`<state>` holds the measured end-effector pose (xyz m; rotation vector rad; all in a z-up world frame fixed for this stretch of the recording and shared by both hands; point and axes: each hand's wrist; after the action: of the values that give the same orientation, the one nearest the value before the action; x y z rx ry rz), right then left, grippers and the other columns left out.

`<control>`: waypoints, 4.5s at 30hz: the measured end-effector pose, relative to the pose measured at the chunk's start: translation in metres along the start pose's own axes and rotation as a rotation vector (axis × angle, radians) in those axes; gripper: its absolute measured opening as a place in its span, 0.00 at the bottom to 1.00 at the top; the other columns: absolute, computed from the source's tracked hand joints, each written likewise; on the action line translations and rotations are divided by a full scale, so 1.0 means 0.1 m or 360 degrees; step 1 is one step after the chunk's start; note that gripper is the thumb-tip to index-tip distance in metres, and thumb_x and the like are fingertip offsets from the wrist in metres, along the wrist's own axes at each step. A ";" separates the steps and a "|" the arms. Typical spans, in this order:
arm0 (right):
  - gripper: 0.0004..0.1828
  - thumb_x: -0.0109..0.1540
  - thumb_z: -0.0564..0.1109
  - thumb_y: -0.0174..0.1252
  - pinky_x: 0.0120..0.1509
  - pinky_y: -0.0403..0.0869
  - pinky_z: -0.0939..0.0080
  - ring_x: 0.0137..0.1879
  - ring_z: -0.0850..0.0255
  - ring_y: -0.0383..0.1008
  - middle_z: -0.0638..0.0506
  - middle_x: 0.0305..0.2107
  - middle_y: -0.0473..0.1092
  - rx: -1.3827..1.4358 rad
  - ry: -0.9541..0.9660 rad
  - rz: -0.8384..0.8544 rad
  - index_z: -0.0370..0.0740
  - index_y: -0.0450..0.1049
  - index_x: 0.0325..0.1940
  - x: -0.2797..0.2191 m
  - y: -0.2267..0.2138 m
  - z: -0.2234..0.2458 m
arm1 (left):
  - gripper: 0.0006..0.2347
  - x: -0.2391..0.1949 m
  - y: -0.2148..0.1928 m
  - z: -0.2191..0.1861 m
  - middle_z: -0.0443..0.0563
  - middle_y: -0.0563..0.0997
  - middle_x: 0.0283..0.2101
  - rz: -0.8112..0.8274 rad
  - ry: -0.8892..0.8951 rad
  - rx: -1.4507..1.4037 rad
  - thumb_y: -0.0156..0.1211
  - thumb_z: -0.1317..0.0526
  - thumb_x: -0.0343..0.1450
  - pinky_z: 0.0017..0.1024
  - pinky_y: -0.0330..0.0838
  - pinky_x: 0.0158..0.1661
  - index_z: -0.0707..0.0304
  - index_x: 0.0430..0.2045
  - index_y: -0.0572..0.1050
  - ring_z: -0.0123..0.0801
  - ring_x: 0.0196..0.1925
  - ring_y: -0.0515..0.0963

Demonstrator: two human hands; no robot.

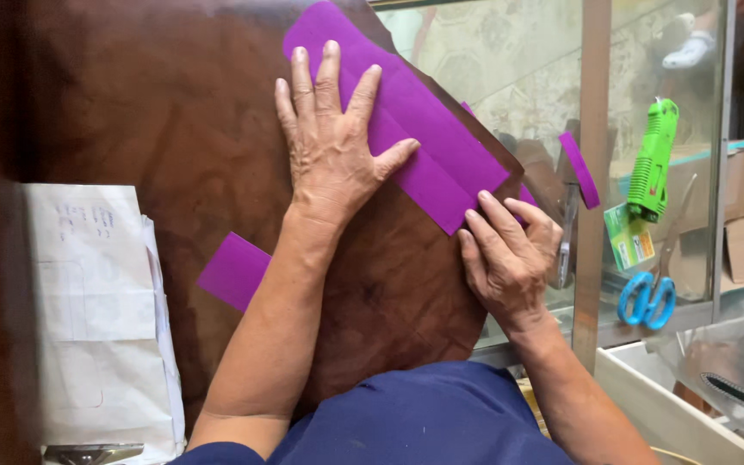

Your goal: The person traces a pattern onto purple paper using a pen and ruler, then cuts the paper along the traced lines with scissors. The person repeats the process on a second piece of purple paper.

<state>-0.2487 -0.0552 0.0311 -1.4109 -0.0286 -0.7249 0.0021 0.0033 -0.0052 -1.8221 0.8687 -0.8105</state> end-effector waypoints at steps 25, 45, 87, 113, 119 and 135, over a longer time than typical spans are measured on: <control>0.06 0.65 0.34 0.61 0.61 0.74 0.56 0.53 0.51 0.78 0.40 0.46 0.79 0.0714 0.0663 0.0009 0.33 0.80 0.45 0.23 -0.51 -0.04 | 0.40 0.02 0.04 0.01 0.63 0.53 0.74 -0.0001 0.0003 -0.0024 0.68 0.30 0.64 0.67 0.40 0.70 0.50 0.68 0.70 0.63 0.76 0.44; 0.13 0.68 0.36 0.57 0.28 0.79 0.63 0.28 0.58 0.77 0.39 0.36 0.77 0.1406 0.1556 0.0337 0.32 0.71 0.58 0.08 -0.34 -0.45 | 0.36 0.01 0.04 0.04 0.64 0.52 0.73 0.0014 0.0033 -0.0061 0.72 0.32 0.68 0.69 0.40 0.69 0.51 0.67 0.73 0.66 0.74 0.43; 0.11 0.64 0.44 0.72 0.63 0.71 0.44 0.53 0.38 0.68 0.33 0.59 0.73 0.0058 0.0024 0.0047 0.36 0.83 0.48 0.11 0.05 -0.06 | 0.37 0.01 -0.06 -0.03 0.59 0.58 0.73 -0.0020 -0.0119 -0.0097 0.67 0.31 0.61 0.64 0.42 0.73 0.42 0.64 0.72 0.60 0.77 0.48; 0.14 0.64 0.46 0.73 0.59 0.71 0.44 0.50 0.38 0.67 0.31 0.60 0.73 0.0065 -0.0006 0.0041 0.33 0.84 0.48 0.13 0.09 -0.09 | 0.37 0.02 -0.07 -0.02 0.60 0.55 0.74 -0.0033 -0.0117 -0.0123 0.72 0.33 0.62 0.66 0.46 0.72 0.46 0.65 0.72 0.63 0.78 0.48; 0.14 0.63 0.48 0.74 0.62 0.71 0.45 0.53 0.39 0.69 0.33 0.58 0.74 0.0012 -0.0008 0.0041 0.36 0.84 0.47 0.12 0.09 -0.11 | 0.35 0.03 -0.11 -0.01 0.63 0.56 0.74 -0.0036 -0.0075 -0.0157 0.73 0.35 0.64 0.67 0.46 0.72 0.48 0.64 0.73 0.66 0.77 0.49; 0.15 0.62 0.51 0.75 0.59 0.72 0.46 0.51 0.42 0.68 0.36 0.55 0.75 0.0003 -0.0036 0.0015 0.39 0.85 0.45 0.17 0.05 -0.07 | 0.35 0.04 -0.11 0.00 0.62 0.53 0.74 0.0018 -0.0089 -0.0228 0.78 0.37 0.63 0.68 0.44 0.72 0.49 0.64 0.74 0.64 0.77 0.45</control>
<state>-0.2354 -0.0693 0.0323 -1.4168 -0.0403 -0.7012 0.0066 0.0041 0.0056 -1.9535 0.9202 -0.7020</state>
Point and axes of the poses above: each hand's wrist, its own x-axis towards the middle knuckle, its own y-axis out of the palm, z = x × y
